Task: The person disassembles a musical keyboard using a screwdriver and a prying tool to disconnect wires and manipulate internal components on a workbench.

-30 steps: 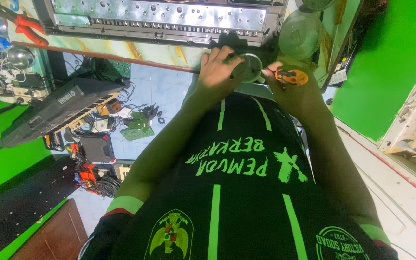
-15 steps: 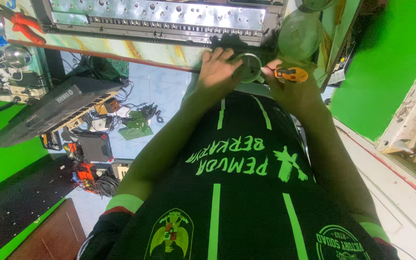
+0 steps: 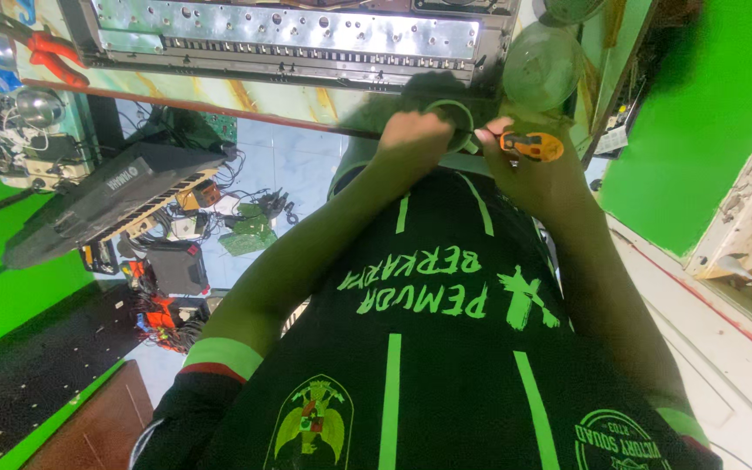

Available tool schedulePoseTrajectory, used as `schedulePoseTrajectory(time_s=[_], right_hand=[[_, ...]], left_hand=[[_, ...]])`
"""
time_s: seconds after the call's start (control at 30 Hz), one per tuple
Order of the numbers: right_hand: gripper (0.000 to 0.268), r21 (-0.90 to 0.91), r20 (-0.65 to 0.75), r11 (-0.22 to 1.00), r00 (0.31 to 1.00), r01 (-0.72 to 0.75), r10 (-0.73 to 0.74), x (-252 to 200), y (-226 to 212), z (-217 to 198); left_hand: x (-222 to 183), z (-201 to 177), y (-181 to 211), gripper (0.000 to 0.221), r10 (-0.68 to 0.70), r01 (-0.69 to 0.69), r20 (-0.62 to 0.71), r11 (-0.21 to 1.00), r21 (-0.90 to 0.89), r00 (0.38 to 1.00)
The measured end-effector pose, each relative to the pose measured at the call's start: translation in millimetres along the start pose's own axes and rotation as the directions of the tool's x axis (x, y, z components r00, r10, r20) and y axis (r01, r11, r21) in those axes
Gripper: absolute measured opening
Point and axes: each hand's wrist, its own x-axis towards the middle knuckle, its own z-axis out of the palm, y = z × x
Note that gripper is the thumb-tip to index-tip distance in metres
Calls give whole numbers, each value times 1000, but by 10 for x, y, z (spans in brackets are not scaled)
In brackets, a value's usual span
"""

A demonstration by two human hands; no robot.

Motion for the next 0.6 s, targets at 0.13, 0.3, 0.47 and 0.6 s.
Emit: schedulePoseTrajectory(time_s=[0.13, 0.3, 0.47, 0.6], right_hand=[[16, -60, 0, 993, 995, 98, -99, -22, 80, -10], [16, -64, 8, 995, 997, 72, -72, -30, 88, 6], [13, 49, 89, 980, 978, -193, 188, -39, 45, 11], [10, -22, 61, 998, 996, -59, 61, 7, 66, 51]], left_hand=[[70, 118, 23, 15, 20, -18, -88, 999, 30, 996], [203, 204, 10, 12, -77, 102, 192, 987, -125, 978], [224, 259, 57, 14, -2, 12, 110, 996, -93, 994], [266, 266, 69, 11, -9, 10, 130, 1000, -1, 991]])
